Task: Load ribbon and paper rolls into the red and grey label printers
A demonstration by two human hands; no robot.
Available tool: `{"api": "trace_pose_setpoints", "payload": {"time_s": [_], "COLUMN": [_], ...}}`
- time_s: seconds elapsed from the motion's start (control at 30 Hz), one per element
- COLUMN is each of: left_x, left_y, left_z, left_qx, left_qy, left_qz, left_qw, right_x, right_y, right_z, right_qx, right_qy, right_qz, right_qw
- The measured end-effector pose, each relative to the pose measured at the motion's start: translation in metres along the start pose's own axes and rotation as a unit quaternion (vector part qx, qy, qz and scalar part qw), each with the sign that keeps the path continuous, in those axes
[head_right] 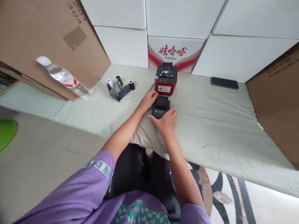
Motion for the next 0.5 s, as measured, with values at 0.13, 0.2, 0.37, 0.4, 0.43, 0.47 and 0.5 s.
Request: {"api": "trace_pose_setpoints", "payload": {"time_s": [0.13,0.2,0.37,0.4,0.43,0.47,0.5], "left_x": [0.0,-0.003,-0.005,-0.005,-0.005,-0.005,-0.005], "left_y": [-0.002,-0.001,-0.003,-0.004,-0.004,-0.004,-0.004], "left_z": [0.0,-0.001,-0.002,-0.002,-0.003,-0.002,-0.002], "left_qx": [-0.006,-0.003,-0.011,-0.012,-0.011,-0.009,-0.007], "left_qy": [0.001,0.014,0.025,0.023,0.02,0.016,0.014], "left_qz": [-0.026,-0.042,-0.059,-0.059,-0.058,-0.054,-0.049], "left_qw": [1.0,0.999,0.998,0.998,0.998,0.998,0.999], "right_x": [0.026,0.031,0.048,0.049,0.05,0.049,0.049], "right_y": [0.032,0.045,0.029,0.027,0.025,0.024,0.022], "right_z": [-0.049,-0.075,-0.105,-0.105,-0.103,-0.101,-0.099], "right_qx": [-0.001,0.042,0.09,0.104,0.113,0.115,0.111], "right_qy": [-0.028,-0.005,0.007,0.016,0.028,0.04,0.051], "right_qz": [-0.075,-0.103,-0.16,-0.154,-0.145,-0.135,-0.127], "right_qw": [0.997,0.994,0.983,0.983,0.983,0.983,0.984]}}
Point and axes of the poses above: each hand's wrist, its own z-axis away from the middle knuckle, its own y-axis out of the back of the hand, x = y × z, the point moved 10 cm from there along -z, towards the middle knuckle, and after that the axes turned 5 degrees about -z, right-handed, at the moved point
